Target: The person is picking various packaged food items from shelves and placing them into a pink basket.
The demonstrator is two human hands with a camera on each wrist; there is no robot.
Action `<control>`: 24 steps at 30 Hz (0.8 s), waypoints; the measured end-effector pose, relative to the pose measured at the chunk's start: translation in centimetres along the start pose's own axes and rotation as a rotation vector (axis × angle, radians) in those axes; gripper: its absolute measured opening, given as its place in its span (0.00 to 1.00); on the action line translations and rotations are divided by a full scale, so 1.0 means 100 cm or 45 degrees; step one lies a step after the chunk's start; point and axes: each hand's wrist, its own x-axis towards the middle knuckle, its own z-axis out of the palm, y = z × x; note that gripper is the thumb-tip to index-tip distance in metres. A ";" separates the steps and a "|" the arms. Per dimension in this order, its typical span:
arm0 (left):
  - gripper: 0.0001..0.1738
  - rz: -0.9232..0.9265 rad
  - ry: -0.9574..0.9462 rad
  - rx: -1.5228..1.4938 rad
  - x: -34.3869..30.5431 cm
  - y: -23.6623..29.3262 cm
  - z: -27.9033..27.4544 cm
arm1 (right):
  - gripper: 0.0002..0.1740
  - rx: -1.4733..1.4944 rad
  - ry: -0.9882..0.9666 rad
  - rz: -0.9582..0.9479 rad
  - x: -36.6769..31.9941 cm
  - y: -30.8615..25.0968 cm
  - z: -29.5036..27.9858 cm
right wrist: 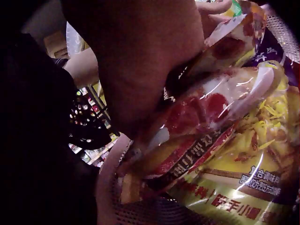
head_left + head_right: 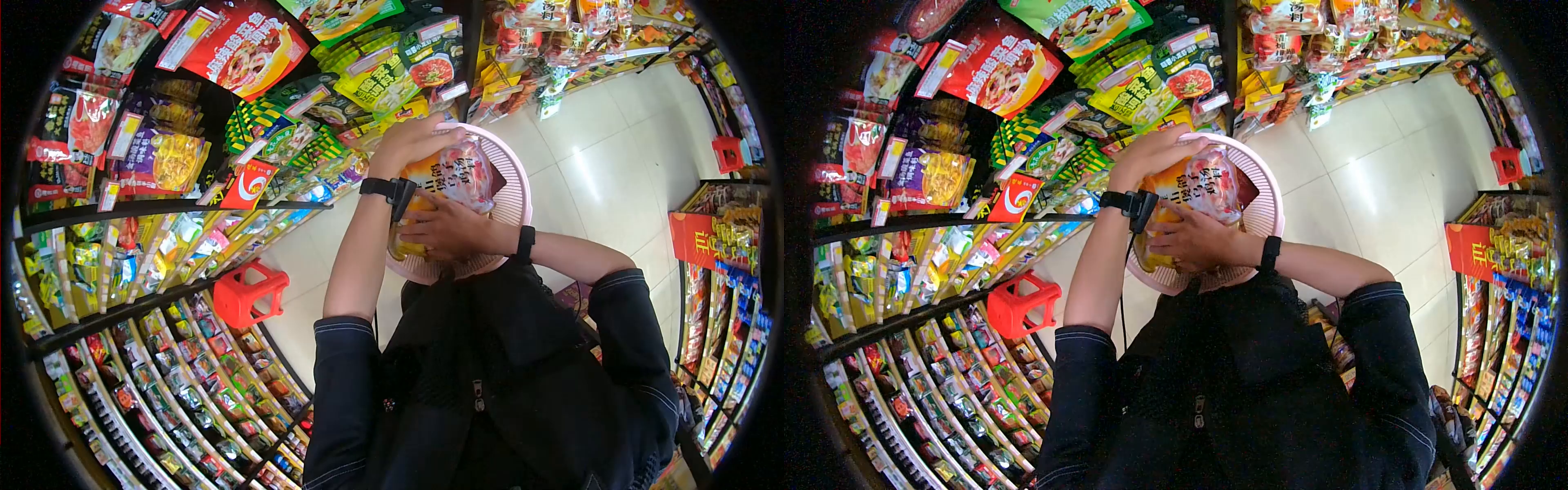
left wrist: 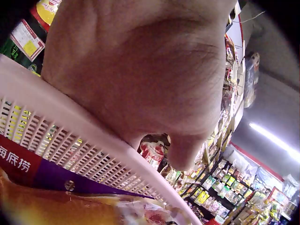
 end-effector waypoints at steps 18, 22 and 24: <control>0.30 0.103 0.065 0.056 0.041 -0.011 0.037 | 0.13 0.817 0.886 1.334 -0.222 0.040 -0.088; 0.31 0.203 0.011 0.098 0.070 0.053 0.050 | 0.22 0.973 0.943 1.478 -0.274 0.043 -0.057; 0.31 0.218 -0.049 0.141 0.089 0.088 0.064 | 0.29 1.140 0.961 1.493 -0.289 0.051 -0.042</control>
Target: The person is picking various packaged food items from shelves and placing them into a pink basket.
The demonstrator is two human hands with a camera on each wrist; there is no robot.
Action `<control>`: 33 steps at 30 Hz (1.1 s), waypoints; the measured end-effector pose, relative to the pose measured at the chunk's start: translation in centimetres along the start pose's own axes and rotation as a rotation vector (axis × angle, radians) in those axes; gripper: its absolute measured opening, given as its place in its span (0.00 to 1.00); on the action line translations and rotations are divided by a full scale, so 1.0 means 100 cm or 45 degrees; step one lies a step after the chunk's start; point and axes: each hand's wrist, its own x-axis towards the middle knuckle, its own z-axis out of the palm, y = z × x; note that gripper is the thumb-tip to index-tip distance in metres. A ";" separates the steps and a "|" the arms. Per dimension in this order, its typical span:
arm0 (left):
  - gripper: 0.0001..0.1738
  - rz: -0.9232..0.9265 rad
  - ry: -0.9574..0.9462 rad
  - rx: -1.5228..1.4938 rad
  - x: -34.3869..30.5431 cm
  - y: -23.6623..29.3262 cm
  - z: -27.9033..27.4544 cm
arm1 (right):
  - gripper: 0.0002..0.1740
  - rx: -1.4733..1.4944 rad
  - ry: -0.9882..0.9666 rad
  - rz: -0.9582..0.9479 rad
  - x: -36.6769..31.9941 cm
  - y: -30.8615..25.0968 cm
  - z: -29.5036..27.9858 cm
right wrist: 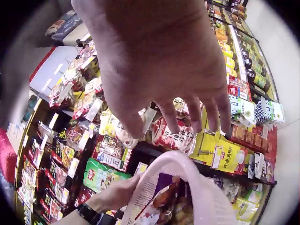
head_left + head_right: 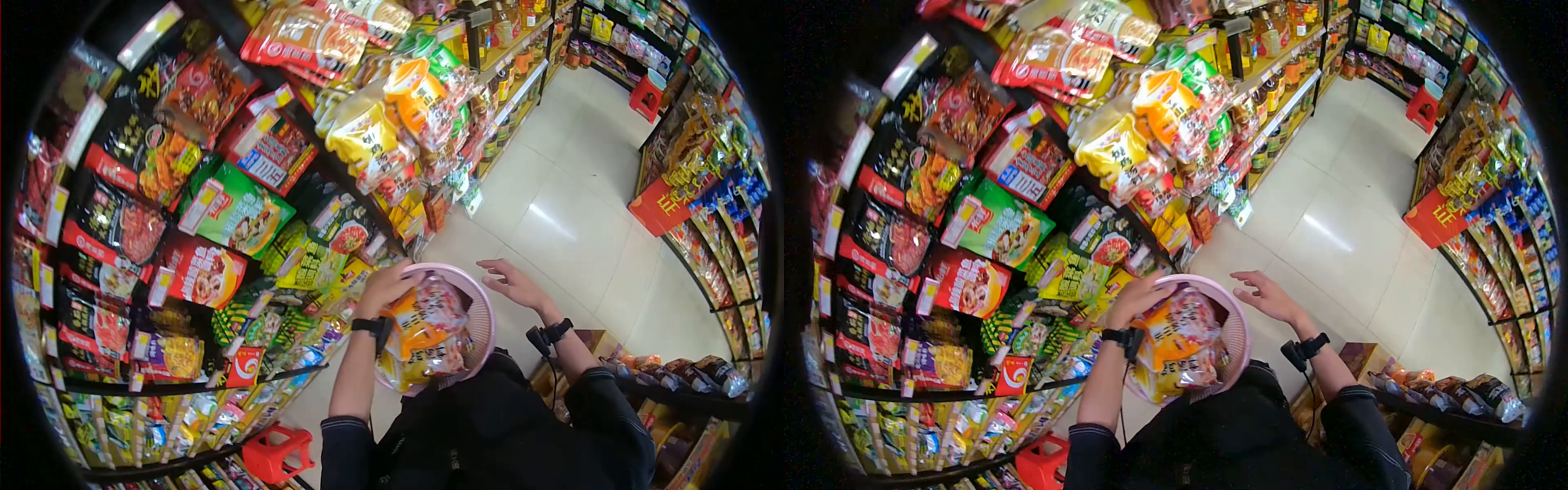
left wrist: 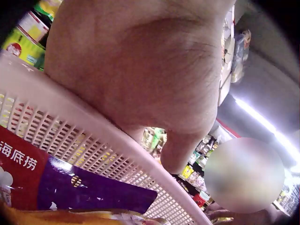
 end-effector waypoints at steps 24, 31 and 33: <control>0.35 0.531 -0.147 0.219 0.313 0.185 0.087 | 0.17 -0.191 0.305 0.085 0.125 0.115 -0.198; 0.33 0.600 -0.073 0.137 0.407 0.233 0.084 | 0.15 -0.324 0.246 0.194 0.175 0.120 -0.293; 0.33 0.583 -0.097 0.133 0.422 0.246 0.080 | 0.15 -0.303 0.292 0.163 0.184 0.132 -0.309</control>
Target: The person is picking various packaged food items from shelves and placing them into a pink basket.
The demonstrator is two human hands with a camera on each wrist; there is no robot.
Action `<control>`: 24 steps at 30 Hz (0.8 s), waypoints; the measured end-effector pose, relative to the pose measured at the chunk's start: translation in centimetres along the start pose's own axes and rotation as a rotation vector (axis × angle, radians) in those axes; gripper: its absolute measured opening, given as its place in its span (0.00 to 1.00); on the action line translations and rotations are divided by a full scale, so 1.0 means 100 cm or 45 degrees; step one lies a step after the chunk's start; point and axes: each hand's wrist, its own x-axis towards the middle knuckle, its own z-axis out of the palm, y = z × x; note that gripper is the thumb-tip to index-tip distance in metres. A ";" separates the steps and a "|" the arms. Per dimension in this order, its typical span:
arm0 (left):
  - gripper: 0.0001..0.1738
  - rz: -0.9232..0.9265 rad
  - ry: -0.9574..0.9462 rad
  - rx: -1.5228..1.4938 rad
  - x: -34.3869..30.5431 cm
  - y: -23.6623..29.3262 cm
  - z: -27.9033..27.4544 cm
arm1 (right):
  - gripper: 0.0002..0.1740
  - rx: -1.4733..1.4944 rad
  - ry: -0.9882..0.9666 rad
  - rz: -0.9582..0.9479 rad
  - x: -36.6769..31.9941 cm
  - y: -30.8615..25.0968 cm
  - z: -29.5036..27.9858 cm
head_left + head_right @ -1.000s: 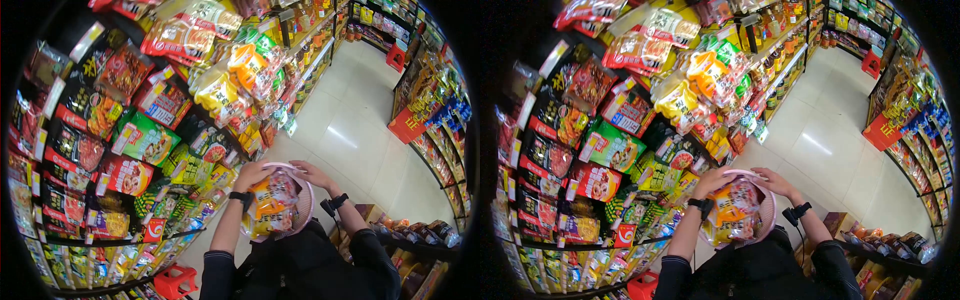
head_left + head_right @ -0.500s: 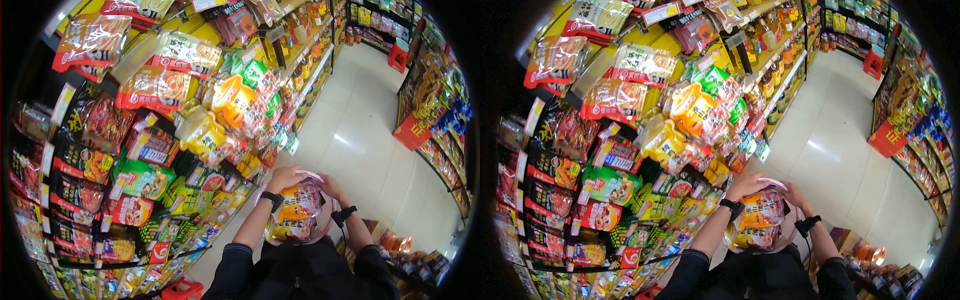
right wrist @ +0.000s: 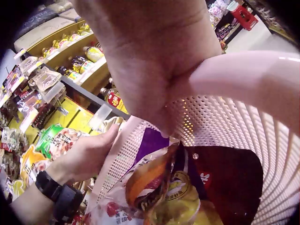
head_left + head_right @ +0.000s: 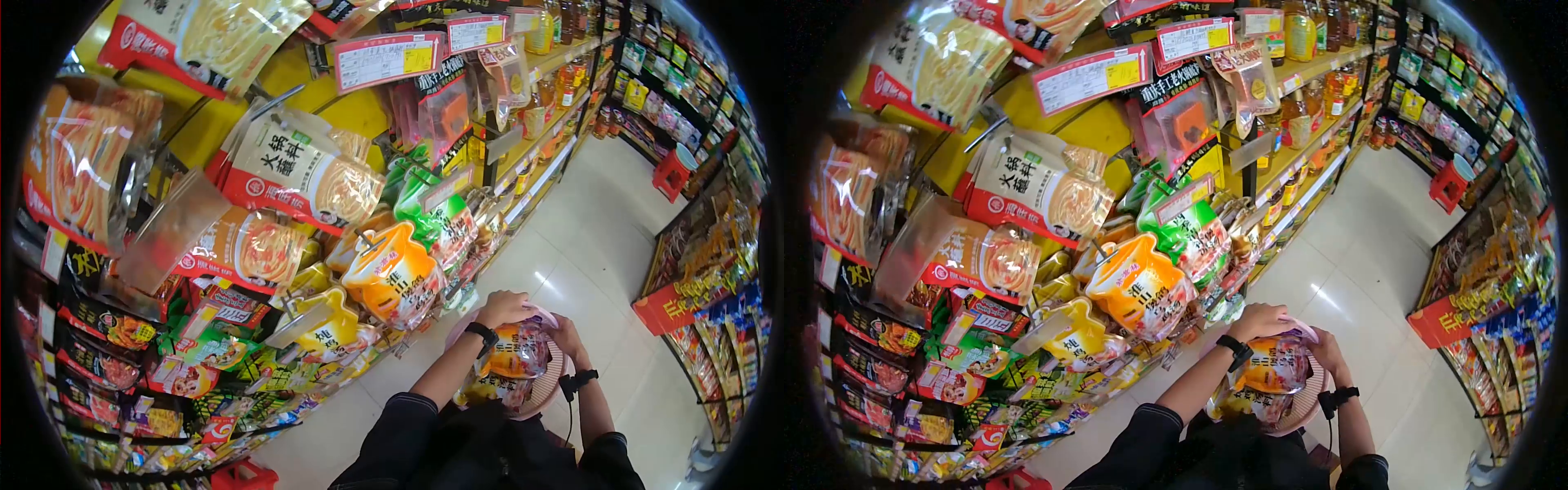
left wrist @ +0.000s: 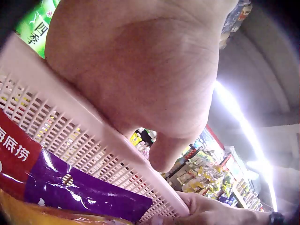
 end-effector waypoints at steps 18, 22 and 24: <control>0.35 -0.936 0.251 -0.100 -0.009 -0.002 0.055 | 0.16 0.001 -0.810 -0.402 0.140 0.069 0.003; 0.37 -1.064 0.309 -0.147 -0.032 0.013 0.054 | 0.14 0.035 -0.958 -0.462 0.142 0.051 0.009; 0.36 -1.124 0.352 -0.133 -0.037 0.018 0.050 | 0.13 0.065 -1.003 -0.493 0.144 0.042 0.010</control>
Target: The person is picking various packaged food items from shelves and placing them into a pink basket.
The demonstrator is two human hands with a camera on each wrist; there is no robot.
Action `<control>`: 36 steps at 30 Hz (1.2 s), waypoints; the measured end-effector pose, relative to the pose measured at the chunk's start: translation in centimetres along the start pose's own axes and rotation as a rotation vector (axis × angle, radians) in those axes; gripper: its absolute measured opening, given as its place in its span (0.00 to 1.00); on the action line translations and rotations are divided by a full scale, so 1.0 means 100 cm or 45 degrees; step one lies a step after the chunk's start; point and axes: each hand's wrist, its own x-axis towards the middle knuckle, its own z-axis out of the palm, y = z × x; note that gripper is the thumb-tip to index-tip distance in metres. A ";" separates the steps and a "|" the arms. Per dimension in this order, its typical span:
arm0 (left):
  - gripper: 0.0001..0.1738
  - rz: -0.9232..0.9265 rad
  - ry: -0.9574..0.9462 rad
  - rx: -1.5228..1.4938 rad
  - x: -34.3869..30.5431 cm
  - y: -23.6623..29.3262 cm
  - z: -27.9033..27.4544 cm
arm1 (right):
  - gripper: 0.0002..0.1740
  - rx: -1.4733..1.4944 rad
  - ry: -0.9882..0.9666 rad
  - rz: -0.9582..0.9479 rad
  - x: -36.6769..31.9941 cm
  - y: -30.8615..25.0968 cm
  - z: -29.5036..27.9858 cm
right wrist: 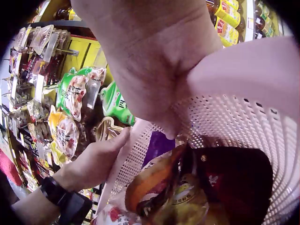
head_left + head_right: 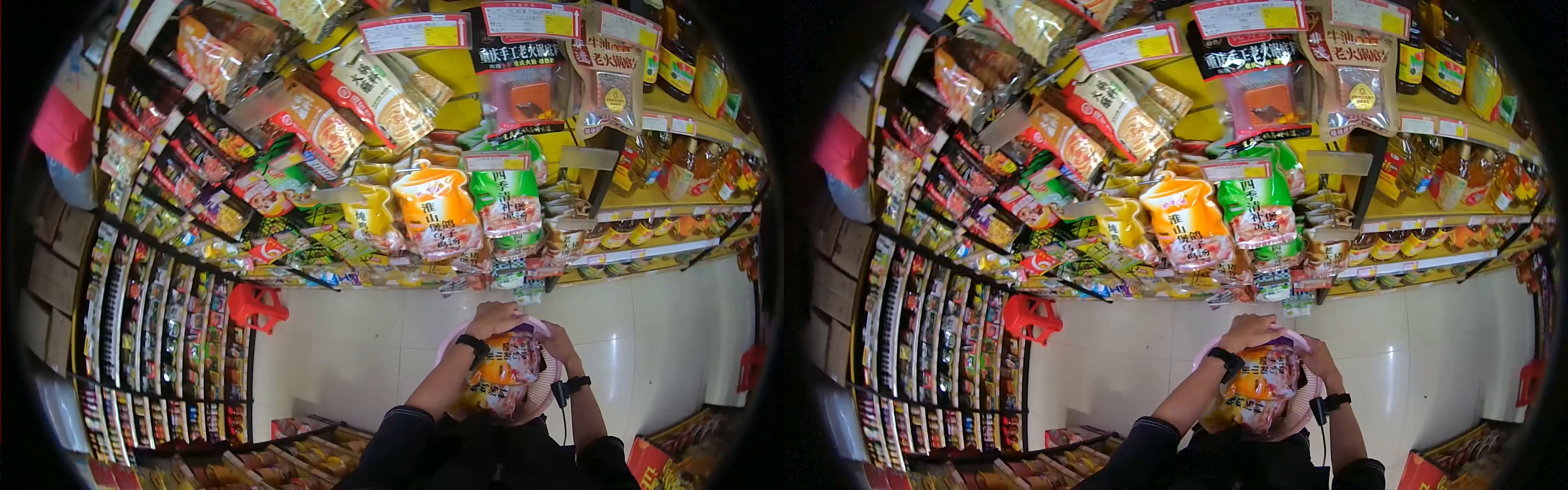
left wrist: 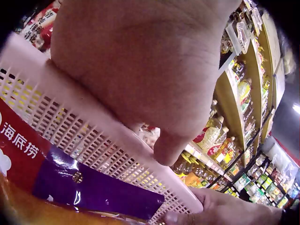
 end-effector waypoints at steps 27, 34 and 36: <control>0.29 -0.015 1.870 -0.263 -0.124 -0.097 -0.410 | 0.19 -0.054 0.349 -0.151 0.000 -0.049 -0.017; 0.35 -0.061 1.287 -0.962 -0.128 -0.082 -0.426 | 0.21 -0.175 0.419 -0.125 -0.006 -0.046 -0.017; 0.25 0.090 1.244 -0.985 -0.128 -0.088 -0.428 | 0.21 -0.145 0.452 -0.156 -0.009 -0.044 -0.017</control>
